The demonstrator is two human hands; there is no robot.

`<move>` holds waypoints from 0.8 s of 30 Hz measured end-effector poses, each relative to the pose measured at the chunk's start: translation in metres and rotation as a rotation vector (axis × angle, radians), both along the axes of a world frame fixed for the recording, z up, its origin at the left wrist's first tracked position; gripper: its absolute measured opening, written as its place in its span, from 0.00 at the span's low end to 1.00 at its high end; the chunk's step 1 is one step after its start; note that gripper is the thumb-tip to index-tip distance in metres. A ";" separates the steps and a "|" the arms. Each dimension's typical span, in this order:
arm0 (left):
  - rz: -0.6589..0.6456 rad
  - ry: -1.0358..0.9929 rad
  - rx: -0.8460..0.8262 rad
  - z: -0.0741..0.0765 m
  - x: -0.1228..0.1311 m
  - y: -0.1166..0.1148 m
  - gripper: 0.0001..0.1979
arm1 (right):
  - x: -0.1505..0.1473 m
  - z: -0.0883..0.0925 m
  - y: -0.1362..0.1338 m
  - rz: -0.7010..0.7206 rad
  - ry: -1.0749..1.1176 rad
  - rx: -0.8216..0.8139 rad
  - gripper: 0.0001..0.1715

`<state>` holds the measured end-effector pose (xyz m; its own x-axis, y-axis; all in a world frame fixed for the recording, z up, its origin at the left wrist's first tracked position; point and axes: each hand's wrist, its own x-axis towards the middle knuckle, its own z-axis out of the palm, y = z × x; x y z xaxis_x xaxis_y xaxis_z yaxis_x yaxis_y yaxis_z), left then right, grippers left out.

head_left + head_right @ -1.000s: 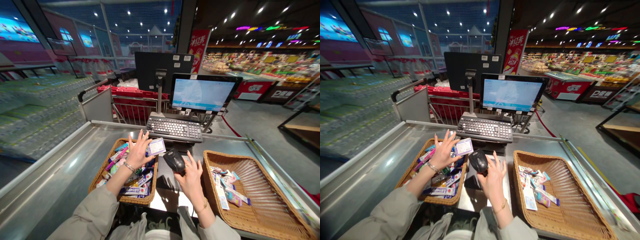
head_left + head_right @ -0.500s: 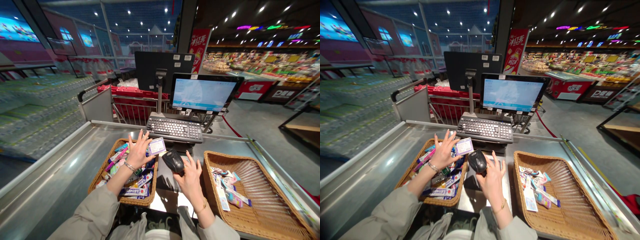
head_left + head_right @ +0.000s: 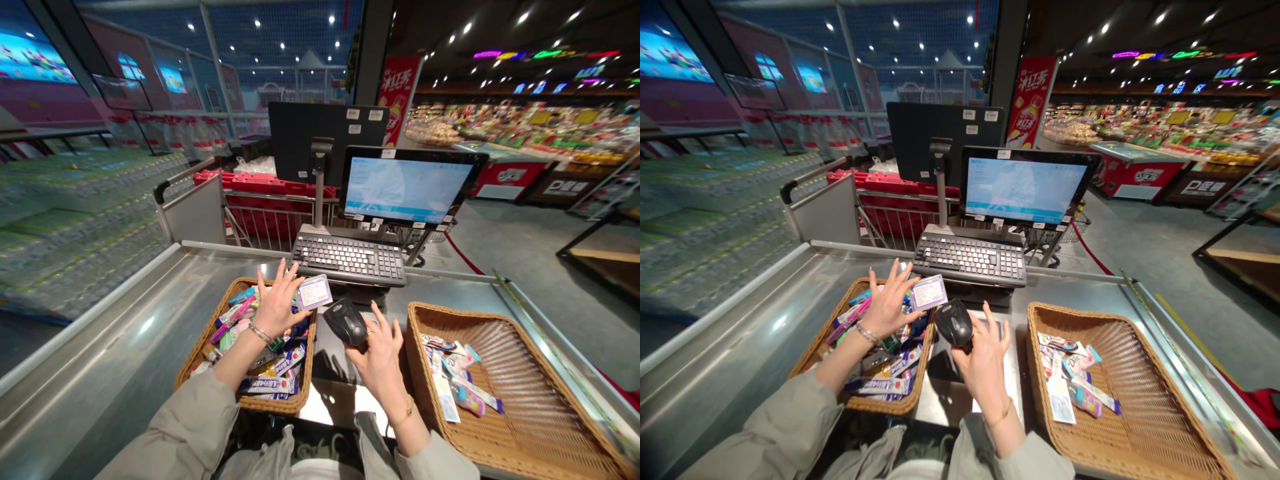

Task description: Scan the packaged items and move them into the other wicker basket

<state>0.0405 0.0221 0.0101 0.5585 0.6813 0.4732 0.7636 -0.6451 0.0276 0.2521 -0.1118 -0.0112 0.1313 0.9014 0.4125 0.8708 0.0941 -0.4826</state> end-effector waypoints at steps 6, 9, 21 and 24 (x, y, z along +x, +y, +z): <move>-0.004 -0.013 -0.009 0.001 0.001 0.000 0.33 | 0.001 0.001 0.001 0.003 0.001 0.007 0.16; -0.004 -0.023 -0.008 0.001 0.001 0.001 0.33 | 0.001 0.001 0.001 0.007 0.002 0.015 0.15; -0.014 -0.032 -0.007 -0.001 0.009 0.002 0.33 | 0.005 -0.003 0.004 -0.030 0.000 0.039 0.12; -0.027 -0.028 -0.014 -0.001 0.015 0.002 0.33 | 0.010 -0.008 0.006 -0.059 0.002 0.053 0.11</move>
